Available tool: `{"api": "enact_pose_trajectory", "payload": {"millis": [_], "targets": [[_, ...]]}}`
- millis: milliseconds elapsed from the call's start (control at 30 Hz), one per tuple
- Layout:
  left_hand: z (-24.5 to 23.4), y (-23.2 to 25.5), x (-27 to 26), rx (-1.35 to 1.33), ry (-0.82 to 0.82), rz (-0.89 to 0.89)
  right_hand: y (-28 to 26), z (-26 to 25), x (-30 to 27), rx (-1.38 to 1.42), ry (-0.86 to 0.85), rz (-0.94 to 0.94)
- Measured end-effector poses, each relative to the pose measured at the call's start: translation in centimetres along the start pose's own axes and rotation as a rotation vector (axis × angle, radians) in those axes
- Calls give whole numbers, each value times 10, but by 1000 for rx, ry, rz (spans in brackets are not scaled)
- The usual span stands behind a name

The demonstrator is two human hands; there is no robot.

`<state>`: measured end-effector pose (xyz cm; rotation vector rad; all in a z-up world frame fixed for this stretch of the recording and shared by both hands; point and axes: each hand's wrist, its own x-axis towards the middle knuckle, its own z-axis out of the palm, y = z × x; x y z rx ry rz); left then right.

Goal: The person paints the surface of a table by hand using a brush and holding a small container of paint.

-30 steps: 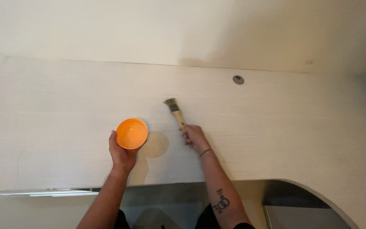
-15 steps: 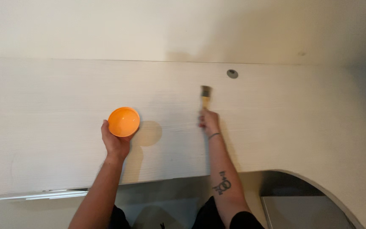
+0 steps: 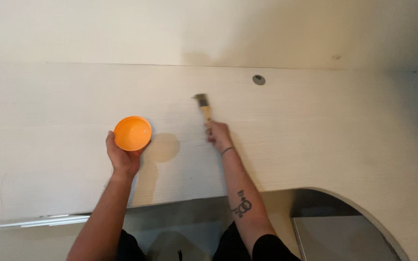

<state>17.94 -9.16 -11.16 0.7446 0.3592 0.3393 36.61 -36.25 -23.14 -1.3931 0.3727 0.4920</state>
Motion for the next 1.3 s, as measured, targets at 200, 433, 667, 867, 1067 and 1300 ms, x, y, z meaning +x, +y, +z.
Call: {"api": "enact_pose_trajectory", "payload": {"millis": [200, 433, 667, 867, 1067, 1300], "targets": [[6, 3, 0, -5, 56, -33, 2, -55, 39, 70, 219, -110], [7, 1, 3, 34, 69, -22, 15, 18, -20, -11, -103, -25], [11, 3, 4, 11, 51, -7, 5, -6, -10, -28, -31, -31], [9, 8, 2, 18, 83, -34, -9, -94, 47, 84, 361, -95], [9, 13, -1, -1, 130, -36, 14, 20, 4, 120, -72, -48], [10, 43, -10, 21, 160, -43, 27, 53, -21, -151, -191, -16]]}}
